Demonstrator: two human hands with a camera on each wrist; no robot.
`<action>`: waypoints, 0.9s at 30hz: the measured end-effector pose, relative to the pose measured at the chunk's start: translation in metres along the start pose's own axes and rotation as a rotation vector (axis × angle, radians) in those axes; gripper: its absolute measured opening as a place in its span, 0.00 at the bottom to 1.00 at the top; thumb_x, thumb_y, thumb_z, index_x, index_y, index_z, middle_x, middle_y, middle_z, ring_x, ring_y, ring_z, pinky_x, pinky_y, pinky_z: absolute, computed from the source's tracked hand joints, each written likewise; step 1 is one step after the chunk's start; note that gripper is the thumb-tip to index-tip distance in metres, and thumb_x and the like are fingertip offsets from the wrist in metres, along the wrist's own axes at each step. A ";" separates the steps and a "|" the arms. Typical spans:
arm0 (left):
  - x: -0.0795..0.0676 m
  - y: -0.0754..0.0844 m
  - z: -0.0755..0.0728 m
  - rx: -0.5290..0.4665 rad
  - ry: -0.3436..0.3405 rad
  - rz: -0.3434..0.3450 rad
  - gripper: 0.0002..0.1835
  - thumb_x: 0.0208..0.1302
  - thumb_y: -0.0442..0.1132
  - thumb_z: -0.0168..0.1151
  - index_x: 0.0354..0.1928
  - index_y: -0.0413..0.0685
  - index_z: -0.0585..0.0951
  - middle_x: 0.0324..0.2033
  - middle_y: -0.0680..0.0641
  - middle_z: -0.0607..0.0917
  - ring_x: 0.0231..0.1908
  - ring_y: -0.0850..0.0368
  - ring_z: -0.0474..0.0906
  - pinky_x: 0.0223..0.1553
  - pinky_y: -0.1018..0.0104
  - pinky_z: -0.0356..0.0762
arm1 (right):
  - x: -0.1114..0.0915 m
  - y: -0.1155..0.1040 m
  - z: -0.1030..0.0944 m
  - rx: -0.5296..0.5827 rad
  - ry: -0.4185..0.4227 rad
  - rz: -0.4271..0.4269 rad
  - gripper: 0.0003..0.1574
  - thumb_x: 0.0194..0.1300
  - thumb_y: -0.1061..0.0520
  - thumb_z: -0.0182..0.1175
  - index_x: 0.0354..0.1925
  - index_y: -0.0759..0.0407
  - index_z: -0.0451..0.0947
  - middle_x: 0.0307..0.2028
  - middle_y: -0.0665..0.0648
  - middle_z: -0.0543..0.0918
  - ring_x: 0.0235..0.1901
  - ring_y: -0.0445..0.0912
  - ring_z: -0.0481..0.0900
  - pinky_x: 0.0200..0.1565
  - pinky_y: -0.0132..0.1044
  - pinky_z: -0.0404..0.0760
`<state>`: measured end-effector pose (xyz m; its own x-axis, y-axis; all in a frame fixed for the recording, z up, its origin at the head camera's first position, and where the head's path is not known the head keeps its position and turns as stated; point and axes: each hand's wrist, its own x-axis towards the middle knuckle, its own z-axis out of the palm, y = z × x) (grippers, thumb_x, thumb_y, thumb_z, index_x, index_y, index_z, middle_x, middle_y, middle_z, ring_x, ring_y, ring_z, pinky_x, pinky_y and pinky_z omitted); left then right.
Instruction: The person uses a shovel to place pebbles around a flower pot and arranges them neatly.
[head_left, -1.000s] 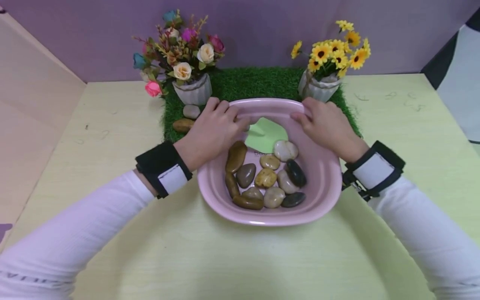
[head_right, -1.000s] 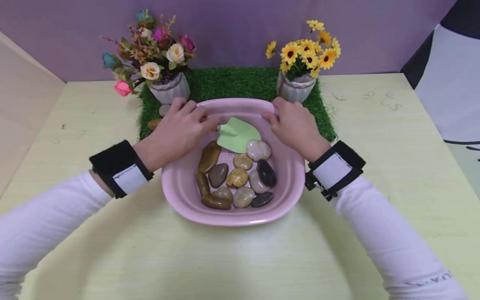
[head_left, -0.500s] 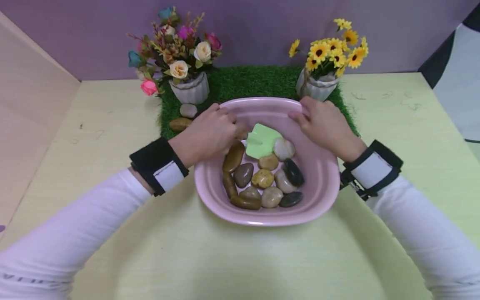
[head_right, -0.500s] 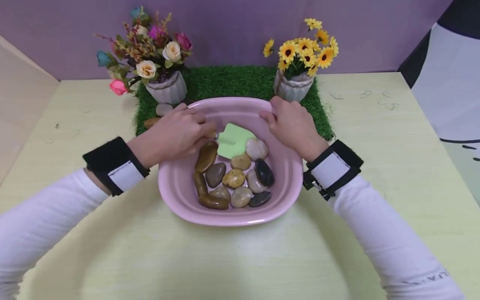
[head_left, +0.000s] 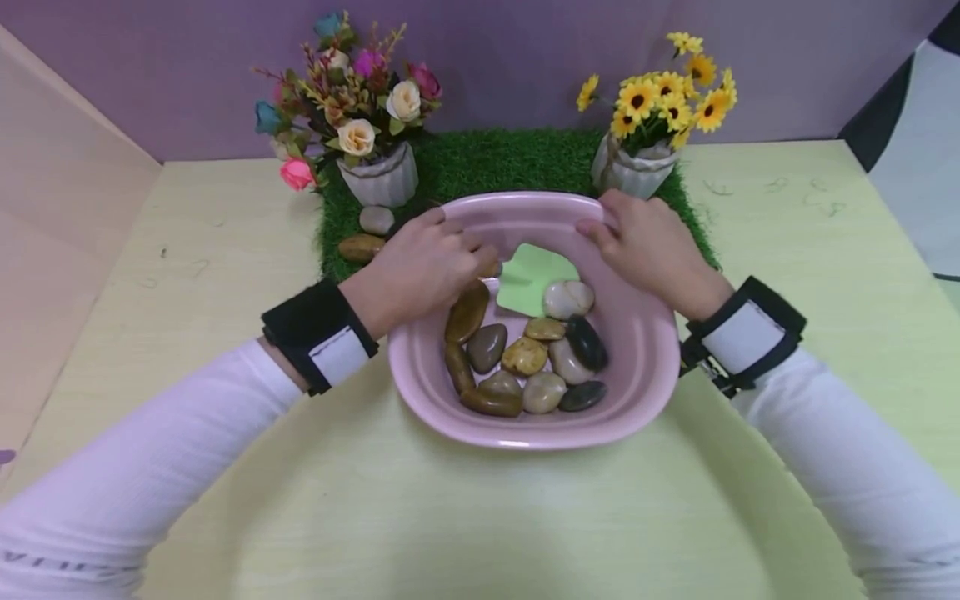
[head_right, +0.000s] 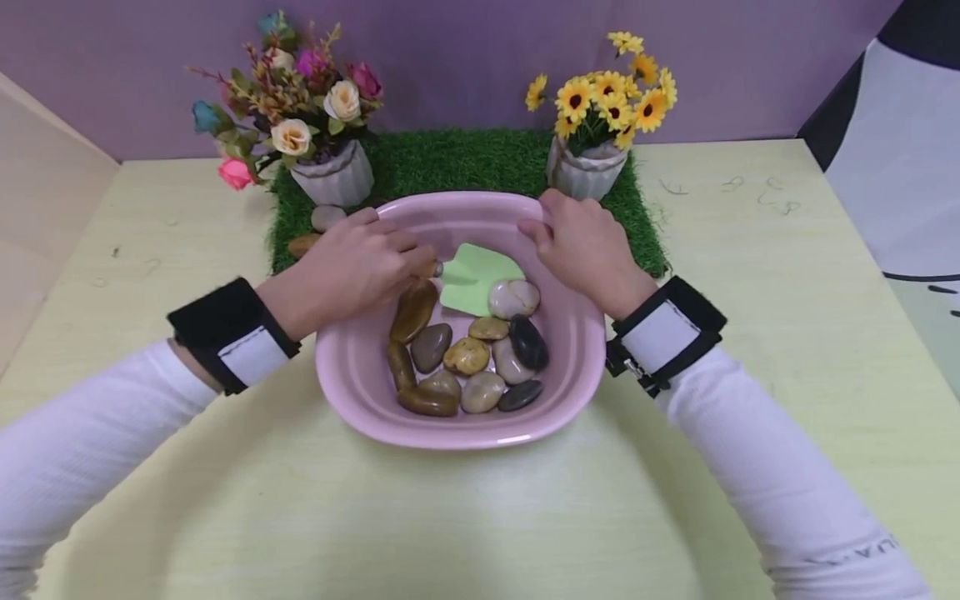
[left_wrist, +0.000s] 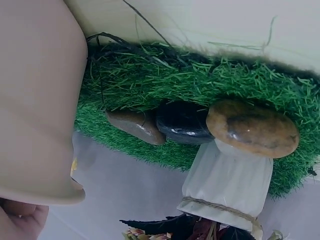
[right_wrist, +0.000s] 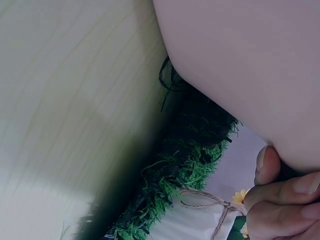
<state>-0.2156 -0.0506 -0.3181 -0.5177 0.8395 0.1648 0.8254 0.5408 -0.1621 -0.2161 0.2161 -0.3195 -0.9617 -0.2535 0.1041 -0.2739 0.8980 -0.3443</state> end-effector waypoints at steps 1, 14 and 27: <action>0.000 0.000 0.000 -0.002 0.007 -0.002 0.08 0.68 0.38 0.60 0.47 0.48 0.84 0.44 0.46 0.88 0.45 0.47 0.84 0.48 0.54 0.79 | 0.000 0.000 0.000 -0.001 0.000 0.000 0.19 0.75 0.48 0.53 0.32 0.62 0.69 0.20 0.58 0.72 0.16 0.49 0.71 0.19 0.39 0.70; -0.001 0.001 0.002 0.114 0.083 -0.079 0.10 0.67 0.45 0.63 0.42 0.47 0.85 0.39 0.43 0.88 0.41 0.45 0.84 0.44 0.54 0.75 | -0.001 0.001 -0.001 0.006 0.001 0.003 0.19 0.75 0.48 0.52 0.33 0.62 0.70 0.21 0.58 0.72 0.17 0.49 0.71 0.19 0.39 0.70; 0.000 0.003 0.002 0.089 0.055 0.115 0.08 0.64 0.38 0.59 0.38 0.44 0.85 0.31 0.45 0.88 0.35 0.48 0.84 0.44 0.54 0.78 | -0.001 0.001 -0.001 0.024 -0.003 0.010 0.21 0.75 0.45 0.52 0.33 0.61 0.70 0.21 0.57 0.72 0.18 0.49 0.71 0.20 0.39 0.68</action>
<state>-0.2134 -0.0488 -0.3205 -0.4060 0.8933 0.1927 0.8539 0.4459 -0.2685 -0.2159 0.2179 -0.3187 -0.9645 -0.2452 0.0980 -0.2641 0.8919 -0.3672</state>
